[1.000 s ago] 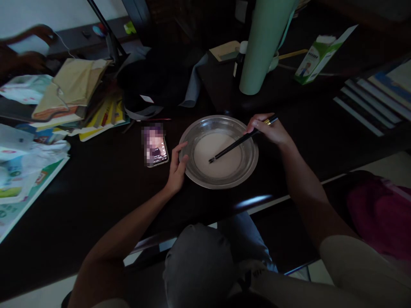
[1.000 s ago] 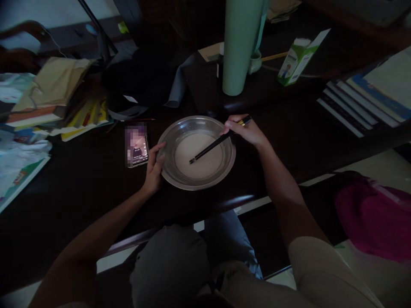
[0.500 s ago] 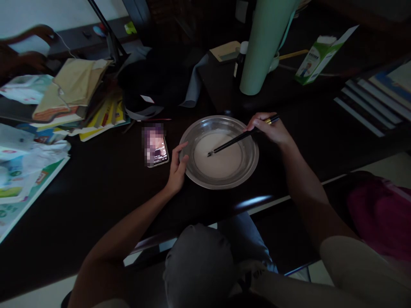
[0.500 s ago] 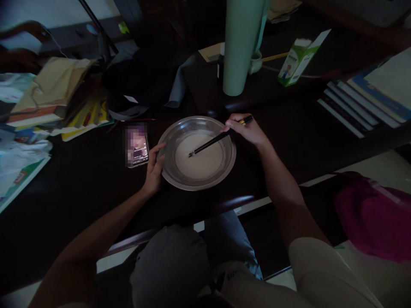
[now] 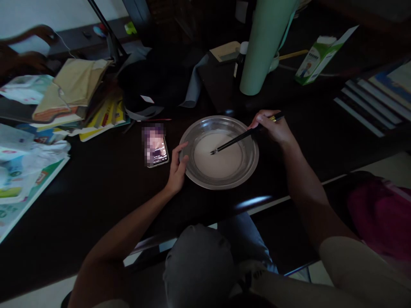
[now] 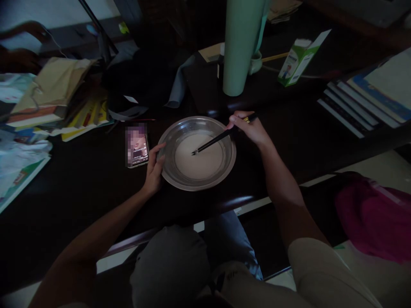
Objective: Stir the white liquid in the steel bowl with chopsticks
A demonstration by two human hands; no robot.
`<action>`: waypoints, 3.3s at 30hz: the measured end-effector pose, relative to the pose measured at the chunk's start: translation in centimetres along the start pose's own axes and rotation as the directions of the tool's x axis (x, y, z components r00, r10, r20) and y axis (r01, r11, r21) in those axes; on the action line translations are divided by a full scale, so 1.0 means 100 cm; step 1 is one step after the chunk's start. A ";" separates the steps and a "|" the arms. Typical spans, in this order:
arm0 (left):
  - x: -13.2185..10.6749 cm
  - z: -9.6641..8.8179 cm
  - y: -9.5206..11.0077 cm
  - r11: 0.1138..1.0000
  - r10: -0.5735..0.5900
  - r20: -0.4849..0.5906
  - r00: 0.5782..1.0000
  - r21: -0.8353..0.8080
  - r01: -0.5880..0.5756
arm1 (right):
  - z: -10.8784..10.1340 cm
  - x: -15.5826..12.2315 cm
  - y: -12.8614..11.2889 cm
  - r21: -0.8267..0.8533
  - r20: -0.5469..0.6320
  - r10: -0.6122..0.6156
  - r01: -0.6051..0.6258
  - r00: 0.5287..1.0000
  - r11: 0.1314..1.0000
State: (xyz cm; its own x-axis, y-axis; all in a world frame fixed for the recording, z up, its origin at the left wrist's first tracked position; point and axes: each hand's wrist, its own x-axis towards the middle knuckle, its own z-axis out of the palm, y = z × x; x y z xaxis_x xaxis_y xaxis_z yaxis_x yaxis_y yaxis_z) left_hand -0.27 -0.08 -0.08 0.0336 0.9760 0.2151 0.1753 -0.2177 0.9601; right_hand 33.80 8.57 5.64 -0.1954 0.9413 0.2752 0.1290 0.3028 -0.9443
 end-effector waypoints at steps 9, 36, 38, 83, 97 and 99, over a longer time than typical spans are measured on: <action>0.001 -0.001 -0.003 1.000 0.007 0.008 1.000 0.013 -0.007 | 0.004 -0.001 -0.006 -0.005 0.082 0.014 -0.014 0.997 1.000; 0.000 0.000 -0.004 1.000 0.003 0.010 1.000 -0.003 -0.003 | 0.006 0.000 -0.005 -0.015 0.023 0.038 -0.037 0.999 0.999; 0.001 0.000 -0.005 1.000 0.006 0.008 1.000 -0.006 -0.006 | 0.003 0.000 -0.004 -0.008 -0.034 0.033 -0.034 0.999 0.999; 0.000 0.000 -0.004 1.000 0.000 -0.010 1.000 0.002 0.000 | 0.006 -0.001 -0.007 0.009 0.138 0.038 -0.040 0.990 0.999; 0.000 0.000 -0.002 1.000 0.012 0.012 1.000 0.000 -0.012 | 0.006 0.000 -0.006 0.012 0.085 0.021 -0.022 0.996 1.000; 0.000 0.000 -0.003 1.000 0.016 0.009 1.000 -0.001 -0.016 | 0.004 0.000 -0.005 0.009 0.024 0.023 -0.024 0.999 1.000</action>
State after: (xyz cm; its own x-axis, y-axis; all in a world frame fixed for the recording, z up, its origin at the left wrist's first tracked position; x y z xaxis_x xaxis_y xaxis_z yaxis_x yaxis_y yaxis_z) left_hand -0.35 0.03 -0.35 0.0452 0.9724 0.2290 0.1734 -0.2334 0.9568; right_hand 33.34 8.33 6.01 -0.2152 0.9444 0.2487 0.1244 0.2791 -0.9522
